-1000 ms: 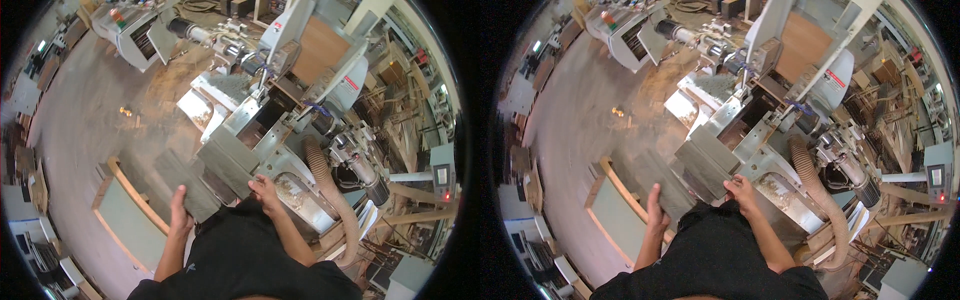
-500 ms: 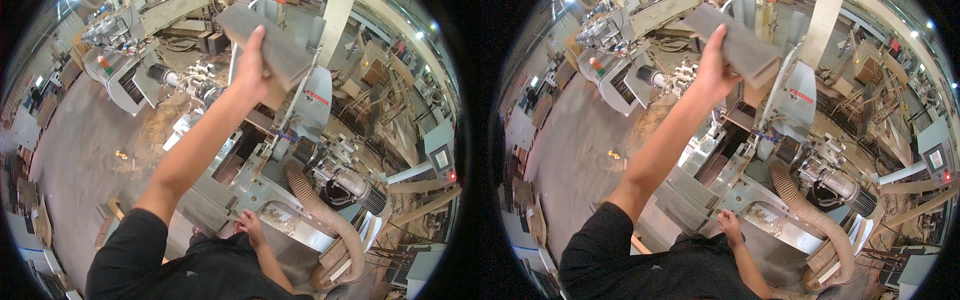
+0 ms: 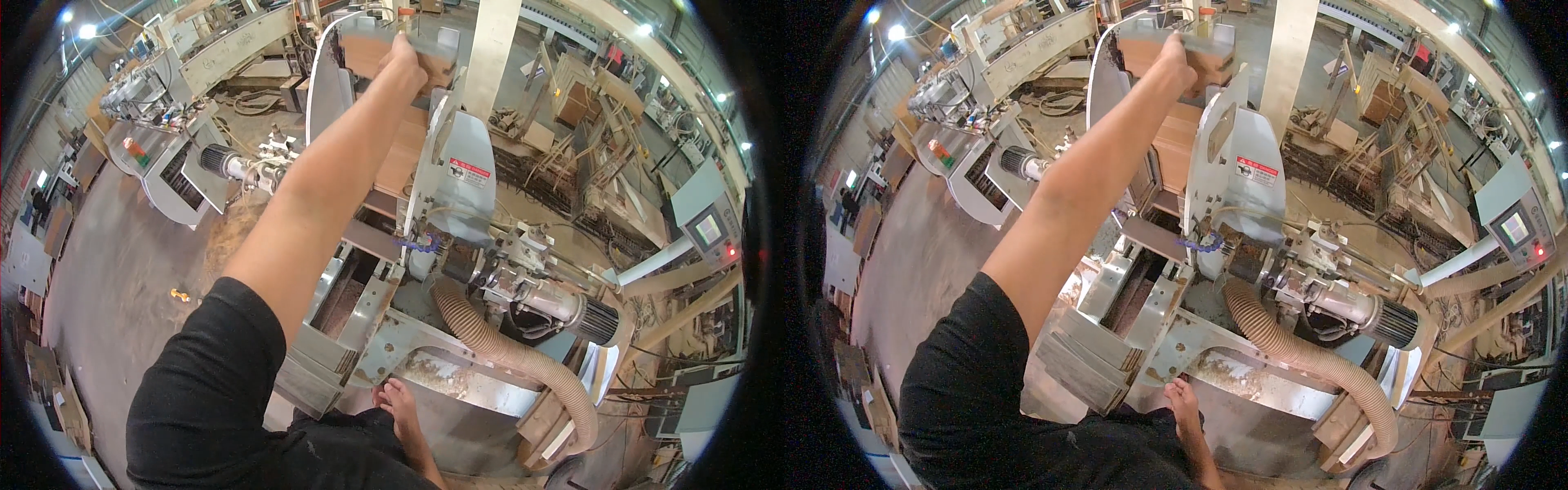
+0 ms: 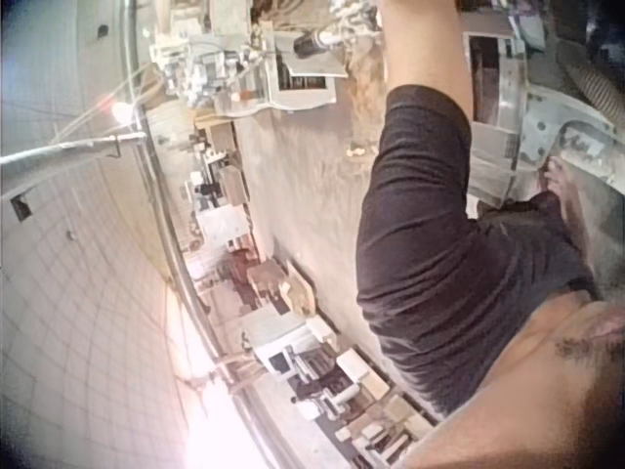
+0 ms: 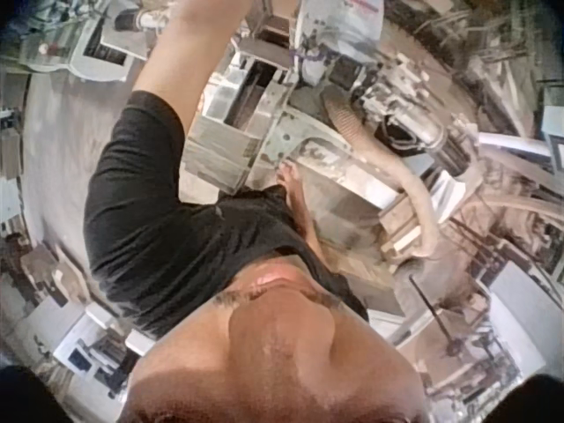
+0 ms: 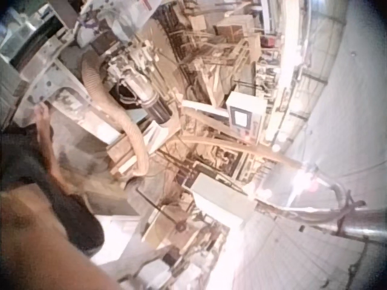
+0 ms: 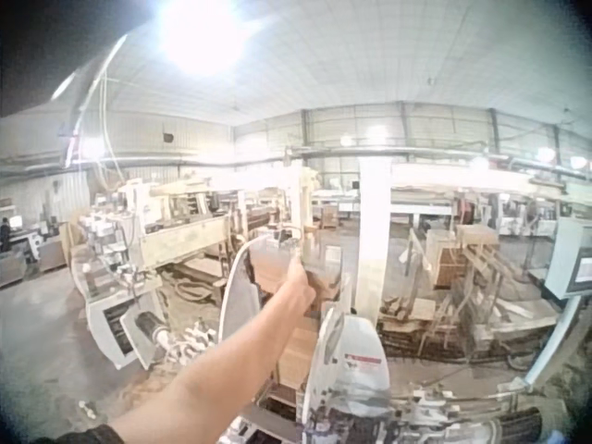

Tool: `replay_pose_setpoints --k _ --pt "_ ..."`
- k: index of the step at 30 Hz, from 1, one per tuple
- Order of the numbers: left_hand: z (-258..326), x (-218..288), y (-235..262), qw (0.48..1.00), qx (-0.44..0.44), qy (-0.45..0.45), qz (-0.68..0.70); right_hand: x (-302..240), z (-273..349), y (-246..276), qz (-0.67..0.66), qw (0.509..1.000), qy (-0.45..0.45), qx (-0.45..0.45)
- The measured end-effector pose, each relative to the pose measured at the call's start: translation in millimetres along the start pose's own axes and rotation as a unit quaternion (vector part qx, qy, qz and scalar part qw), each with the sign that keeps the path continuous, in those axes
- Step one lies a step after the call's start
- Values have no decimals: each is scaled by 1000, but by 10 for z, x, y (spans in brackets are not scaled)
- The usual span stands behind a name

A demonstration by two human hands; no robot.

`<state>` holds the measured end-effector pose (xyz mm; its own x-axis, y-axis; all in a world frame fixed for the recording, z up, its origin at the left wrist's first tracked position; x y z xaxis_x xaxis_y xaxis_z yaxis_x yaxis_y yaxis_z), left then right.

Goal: The person picks up wooden blocks from a stack by hand and feeds them one at a time into the intake of a woodworking machine.

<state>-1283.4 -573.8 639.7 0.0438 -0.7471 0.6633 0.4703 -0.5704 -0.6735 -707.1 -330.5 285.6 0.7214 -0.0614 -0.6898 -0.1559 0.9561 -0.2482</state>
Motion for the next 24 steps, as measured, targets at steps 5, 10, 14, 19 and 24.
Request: replay_pose_setpoints --k 5,10,14,19,24 --pt "151 -93 275 999 30 -4 -15 -158 -95 -11 35 999 -12 10" --pt "747 294 325 997 -38 -27 -59 -412 -55 -79 14 999 -17 -42" --pt "1515 720 453 979 -175 -60 -89 -695 -334 140 195 977 78 34" --pt "3070 1503 1607 915 -91 -260 -296 -1683 -711 -598 371 880 295 37" --pt "3945 1630 3459 920 138 -282 -234 -2308 -1644 -1537 605 657 445 70"
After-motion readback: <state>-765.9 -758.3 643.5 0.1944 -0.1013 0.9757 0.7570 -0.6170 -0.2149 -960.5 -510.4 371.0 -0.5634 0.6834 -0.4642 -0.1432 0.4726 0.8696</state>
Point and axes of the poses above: each hand's wrist, its own z-axis away from the middle knuckle, its own y-axis out of the back of the hand, x = y × z, the point moved 8 cm from there along -z, towards the middle knuckle, and after that the axes turned 5 degrees about z, right-handed, at the moved point
